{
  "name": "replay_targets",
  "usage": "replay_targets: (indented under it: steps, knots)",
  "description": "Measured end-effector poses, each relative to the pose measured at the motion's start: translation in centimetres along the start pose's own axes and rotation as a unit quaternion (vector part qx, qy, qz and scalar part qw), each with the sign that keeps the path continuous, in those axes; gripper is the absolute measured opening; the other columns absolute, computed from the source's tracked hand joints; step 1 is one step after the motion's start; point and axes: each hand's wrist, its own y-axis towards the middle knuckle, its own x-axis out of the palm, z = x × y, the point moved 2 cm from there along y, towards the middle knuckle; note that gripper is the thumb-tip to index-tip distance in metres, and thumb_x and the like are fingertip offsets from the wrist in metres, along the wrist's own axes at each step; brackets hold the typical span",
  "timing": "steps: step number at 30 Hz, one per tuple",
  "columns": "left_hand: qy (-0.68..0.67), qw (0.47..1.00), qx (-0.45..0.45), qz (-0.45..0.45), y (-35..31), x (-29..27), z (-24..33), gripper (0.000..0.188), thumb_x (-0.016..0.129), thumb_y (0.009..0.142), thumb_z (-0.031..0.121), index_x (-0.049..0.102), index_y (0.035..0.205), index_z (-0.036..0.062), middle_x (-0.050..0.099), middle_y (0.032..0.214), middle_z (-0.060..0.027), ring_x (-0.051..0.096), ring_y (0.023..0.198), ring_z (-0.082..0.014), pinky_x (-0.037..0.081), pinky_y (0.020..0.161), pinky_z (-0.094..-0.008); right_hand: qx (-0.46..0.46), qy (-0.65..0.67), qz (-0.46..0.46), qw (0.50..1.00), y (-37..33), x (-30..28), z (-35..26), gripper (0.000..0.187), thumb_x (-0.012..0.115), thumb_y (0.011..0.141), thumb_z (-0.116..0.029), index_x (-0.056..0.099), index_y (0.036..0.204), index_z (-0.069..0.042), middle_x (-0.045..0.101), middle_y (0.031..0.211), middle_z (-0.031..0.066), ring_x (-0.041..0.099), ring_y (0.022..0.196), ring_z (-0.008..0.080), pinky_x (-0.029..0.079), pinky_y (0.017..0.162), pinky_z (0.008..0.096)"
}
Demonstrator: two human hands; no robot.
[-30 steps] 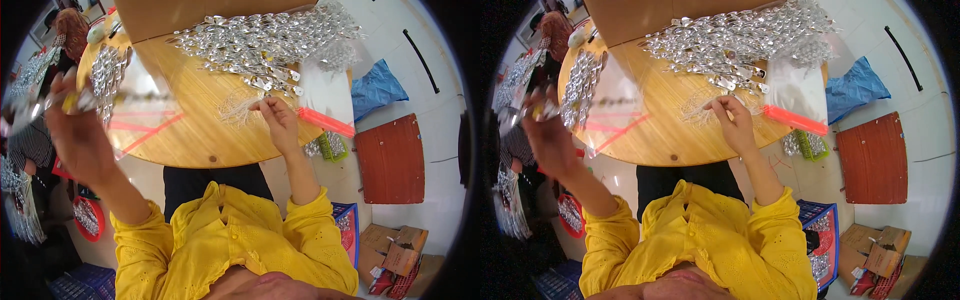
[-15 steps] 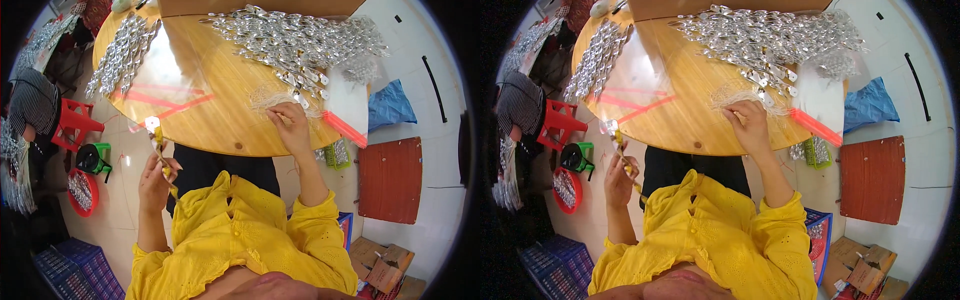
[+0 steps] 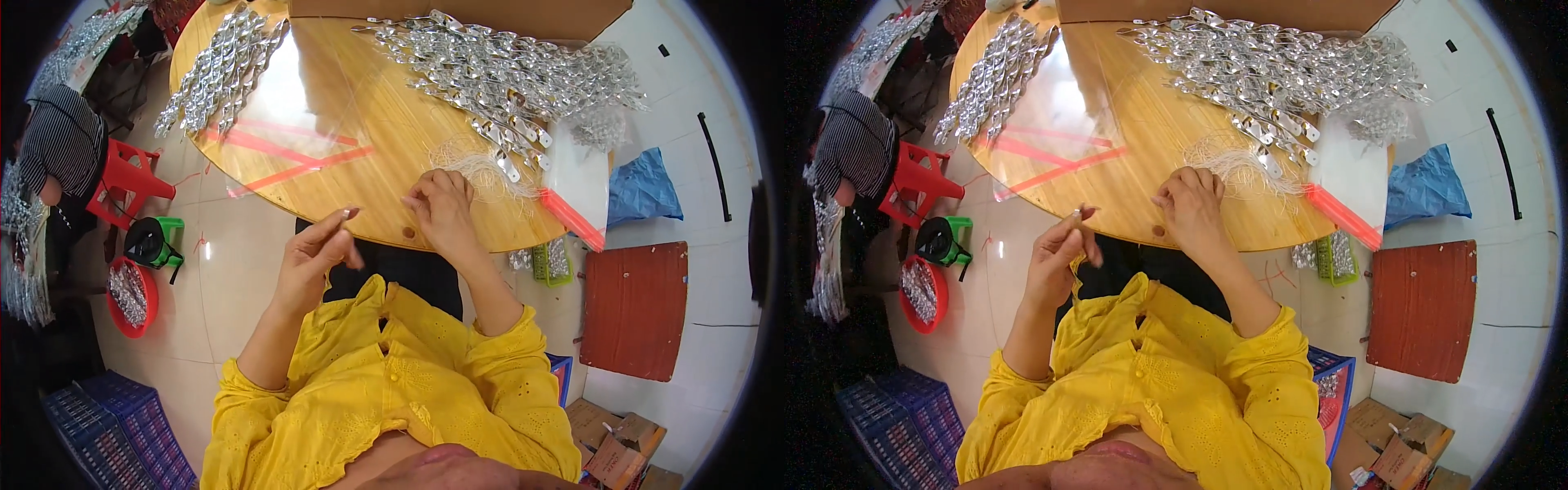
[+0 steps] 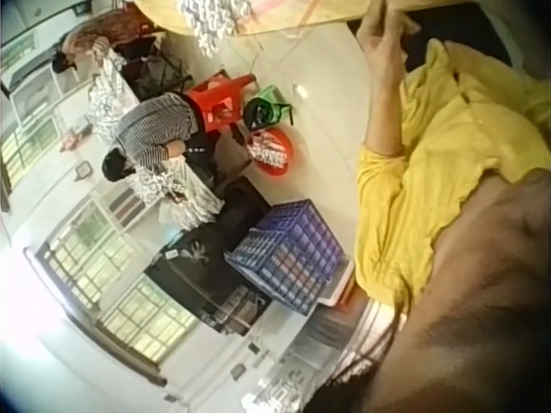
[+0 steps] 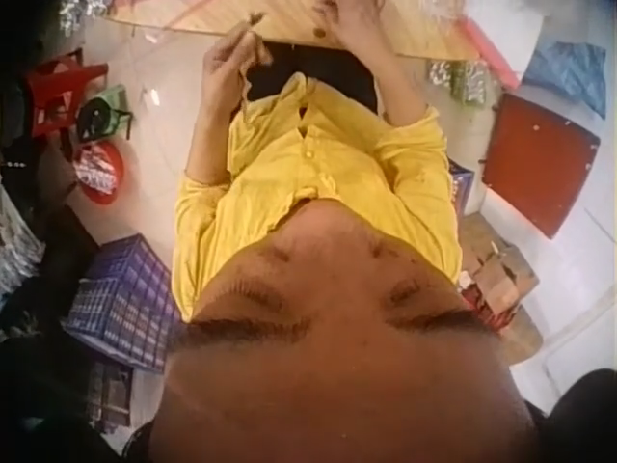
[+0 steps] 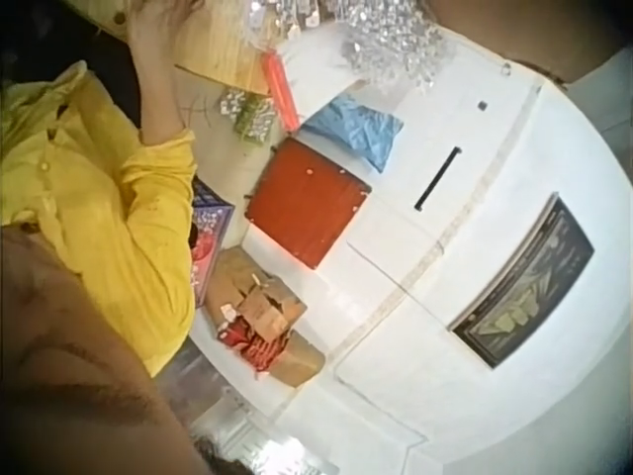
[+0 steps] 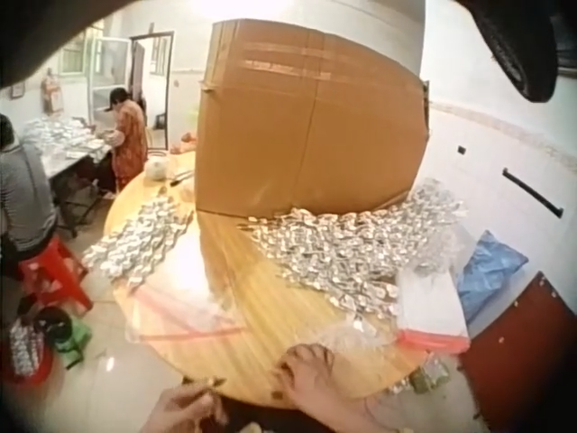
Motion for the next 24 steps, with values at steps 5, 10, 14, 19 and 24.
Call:
replay_targets:
  steps: [5,10,14,19,24]
  knots:
    - [0.057,0.996,0.044,0.045,1.1,1.3,-0.9,0.027,0.055,0.076,0.002,0.048,0.102,-0.0021,0.053,0.084,-0.0046,0.052,0.071,-0.0113,0.041,0.063,-0.0203,0.105,0.355,-0.003,0.929,-0.5,-0.5,0.2,0.008,0.047,0.081,-0.007,0.043,0.087,-0.004,0.055,0.08,0.0059,0.047,0.068,0.0104,0.036,0.063,0.0228]
    - [0.056,0.994,0.028,0.091,2.3,2.4,-2.2,0.024,0.054,0.077,0.001,0.05,0.1,-0.0026,0.054,0.082,-0.0051,0.054,0.068,-0.0115,0.043,0.064,-0.0215,0.173,0.506,0.018,0.845,-1.4,-1.0,-0.8,0.015,0.048,0.082,-0.009,0.042,0.094,-0.003,0.06,0.077,0.0096,0.047,0.06,0.0035,0.036,0.052,0.014]
    - [0.07,0.992,0.043,0.092,2.6,3.4,-1.5,0.017,0.054,0.077,0.004,0.054,0.093,-0.0033,0.055,0.073,-0.0028,0.051,0.064,-0.0098,0.04,0.057,-0.0183,0.197,0.5,0.019,0.843,-2.1,-1.7,-2.1,0.018,0.053,0.08,-0.008,0.045,0.094,0.001,0.061,0.075,0.0098,0.047,0.058,0.0042,0.038,0.052,0.0155]
    - [0.063,0.997,-0.013,0.053,3.1,2.5,-1.3,0.021,0.051,0.082,0.016,0.056,0.091,-0.0026,0.053,0.095,-0.0017,0.046,0.064,-0.0053,0.035,0.053,-0.0142,0.163,0.471,0.089,0.862,-2.4,-2.3,-3.3,0.012,0.056,0.077,-0.005,0.053,0.084,0.004,0.06,0.072,0.0074,0.053,0.061,0.0062,0.04,0.052,0.0171]
    - [0.002,0.999,-0.006,0.052,3.3,2.3,-2.1,0.028,0.044,0.085,0.025,0.057,0.093,0.0011,0.047,0.077,0.0026,0.039,0.057,-0.0026,0.026,0.045,-0.0139,0.108,0.346,0.106,0.926,-2.8,-2.5,-3.9,0.009,0.059,0.074,-0.003,0.056,0.079,0.004,0.059,0.069,0.0066,0.055,0.061,0.0064,0.037,0.05,0.0156]
